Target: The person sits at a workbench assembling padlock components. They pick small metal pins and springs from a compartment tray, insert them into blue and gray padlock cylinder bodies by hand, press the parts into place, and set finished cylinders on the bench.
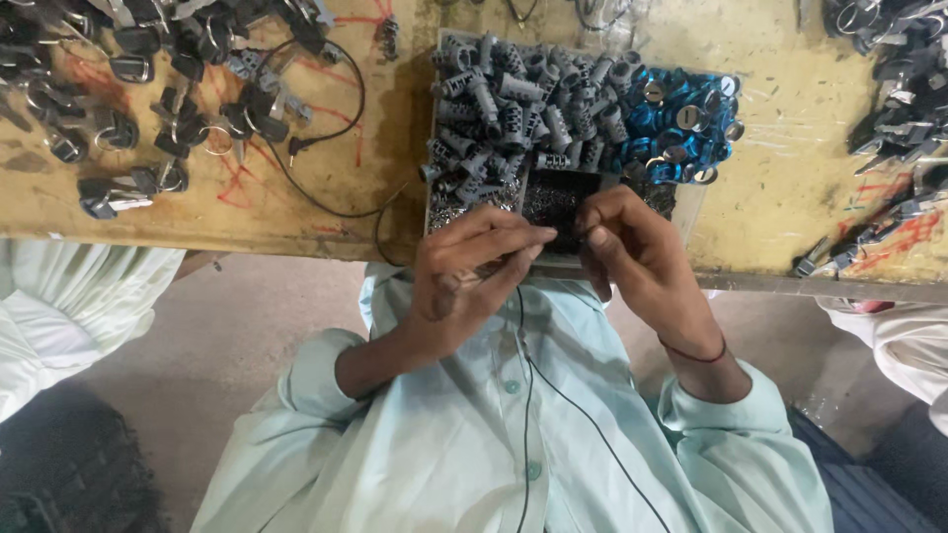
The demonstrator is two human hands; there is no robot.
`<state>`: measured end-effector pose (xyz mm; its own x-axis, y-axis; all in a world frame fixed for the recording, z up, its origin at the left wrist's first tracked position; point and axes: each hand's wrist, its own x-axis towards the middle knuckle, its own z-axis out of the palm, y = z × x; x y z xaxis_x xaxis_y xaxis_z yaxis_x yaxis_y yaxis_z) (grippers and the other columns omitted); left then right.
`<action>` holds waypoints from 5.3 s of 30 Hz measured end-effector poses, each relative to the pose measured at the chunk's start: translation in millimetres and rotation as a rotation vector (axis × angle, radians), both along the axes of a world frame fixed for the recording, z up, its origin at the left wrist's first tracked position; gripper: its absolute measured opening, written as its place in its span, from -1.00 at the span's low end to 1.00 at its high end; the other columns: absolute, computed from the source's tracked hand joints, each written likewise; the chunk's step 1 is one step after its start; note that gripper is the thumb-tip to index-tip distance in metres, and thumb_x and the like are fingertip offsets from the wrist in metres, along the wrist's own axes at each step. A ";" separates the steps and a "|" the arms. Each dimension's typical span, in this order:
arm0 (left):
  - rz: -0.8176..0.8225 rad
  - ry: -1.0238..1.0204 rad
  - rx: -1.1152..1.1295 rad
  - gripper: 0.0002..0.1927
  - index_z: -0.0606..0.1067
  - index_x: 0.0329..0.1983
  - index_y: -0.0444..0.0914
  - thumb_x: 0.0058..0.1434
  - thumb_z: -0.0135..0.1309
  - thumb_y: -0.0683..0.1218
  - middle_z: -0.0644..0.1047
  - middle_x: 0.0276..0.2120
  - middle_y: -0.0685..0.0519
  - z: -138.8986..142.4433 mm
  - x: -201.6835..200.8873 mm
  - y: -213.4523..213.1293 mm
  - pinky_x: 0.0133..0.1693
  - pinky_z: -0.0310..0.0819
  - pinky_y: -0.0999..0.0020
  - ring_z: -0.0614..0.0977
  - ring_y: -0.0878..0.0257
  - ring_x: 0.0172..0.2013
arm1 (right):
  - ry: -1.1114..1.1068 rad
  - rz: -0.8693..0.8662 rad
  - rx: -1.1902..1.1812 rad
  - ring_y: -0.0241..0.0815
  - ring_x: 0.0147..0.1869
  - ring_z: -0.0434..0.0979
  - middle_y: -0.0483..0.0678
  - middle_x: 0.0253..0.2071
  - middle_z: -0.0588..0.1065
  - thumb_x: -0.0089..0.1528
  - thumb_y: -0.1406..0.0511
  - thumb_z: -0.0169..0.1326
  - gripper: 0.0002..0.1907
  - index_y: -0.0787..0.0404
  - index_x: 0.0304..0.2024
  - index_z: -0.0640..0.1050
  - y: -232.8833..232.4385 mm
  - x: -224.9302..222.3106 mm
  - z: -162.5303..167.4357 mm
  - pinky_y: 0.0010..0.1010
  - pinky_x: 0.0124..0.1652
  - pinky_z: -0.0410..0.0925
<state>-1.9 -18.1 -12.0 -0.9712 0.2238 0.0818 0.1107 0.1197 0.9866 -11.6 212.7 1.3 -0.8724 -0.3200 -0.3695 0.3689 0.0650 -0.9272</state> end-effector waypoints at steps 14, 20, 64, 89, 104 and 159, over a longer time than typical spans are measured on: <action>-0.021 -0.084 0.235 -0.73 0.50 0.12 -0.30 0.37 0.18 -0.26 0.65 -0.05 -0.02 -5.2 3.6 20.3 -0.01 0.68 0.41 0.73 0.24 -0.07 | -0.199 -0.069 -0.311 -0.37 -0.25 0.40 -0.07 -0.07 0.37 0.50 0.18 -0.04 -0.71 0.33 0.02 0.44 -4.5 24.9 -9.7 -0.54 -0.32 0.32; -0.095 -0.008 0.228 -0.78 0.56 0.07 -0.30 0.37 0.17 -0.29 0.65 -0.11 -0.05 -7.0 3.0 14.0 -0.09 0.72 0.41 0.75 0.23 -0.13 | -0.039 -0.061 -0.187 -0.36 -0.22 0.43 -0.08 -0.01 0.35 0.49 0.23 -0.07 -0.77 0.31 -0.05 0.40 -11.0 28.0 -9.0 -0.53 -0.30 0.37; -0.193 -0.367 0.205 -0.87 0.59 -0.15 -0.30 0.28 0.19 -0.16 0.61 -0.29 0.14 -2.9 -2.7 13.7 -0.27 0.54 0.56 0.62 0.50 -0.33 | 0.321 0.014 0.816 -0.15 -0.18 0.63 0.04 -0.15 0.53 0.32 0.47 0.10 -0.90 0.34 -0.12 0.49 31.5 12.7 28.9 -0.37 -0.23 0.48; -0.288 -0.830 0.634 -0.81 0.58 -0.06 -0.40 0.31 0.17 -0.21 0.63 -0.27 0.03 -6.9 11.1 15.1 -0.25 0.57 0.49 0.61 0.40 -0.34 | 0.708 -0.172 0.529 -0.20 -0.21 0.61 0.07 -0.15 0.58 0.21 0.60 0.27 -0.75 0.30 -0.13 0.55 -0.5 72.1 -17.5 -0.53 -0.39 0.35; -0.424 -0.777 0.741 -0.79 0.54 -0.02 -0.41 0.34 0.16 -0.20 0.60 -0.30 0.04 -7.5 -3.0 34.1 -0.27 0.57 0.45 0.59 0.39 -0.35 | 0.577 -0.392 0.305 -0.30 -0.12 0.41 0.05 -0.03 0.41 0.45 0.40 0.06 -0.87 0.32 0.01 0.41 5.4 87.9 -33.4 -0.58 -0.14 0.32; -0.275 -0.368 0.320 -0.91 0.56 -0.18 -0.30 0.28 0.20 -0.20 0.59 -0.30 0.10 -7.8 -8.0 -16.7 -0.23 0.56 0.52 0.62 0.45 -0.31 | 0.349 0.121 0.537 -0.25 -0.06 0.64 0.04 -0.08 0.58 0.26 0.62 0.21 -0.66 0.36 0.07 0.58 1.7 6.4 19.2 -0.54 -0.05 0.44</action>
<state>-9.9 -34.8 -19.9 -0.8578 0.4927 -0.1462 -0.2633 -0.1770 0.9483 -5.1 214.4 20.5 -0.9395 -0.2729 -0.2071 0.0133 0.5749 -0.8181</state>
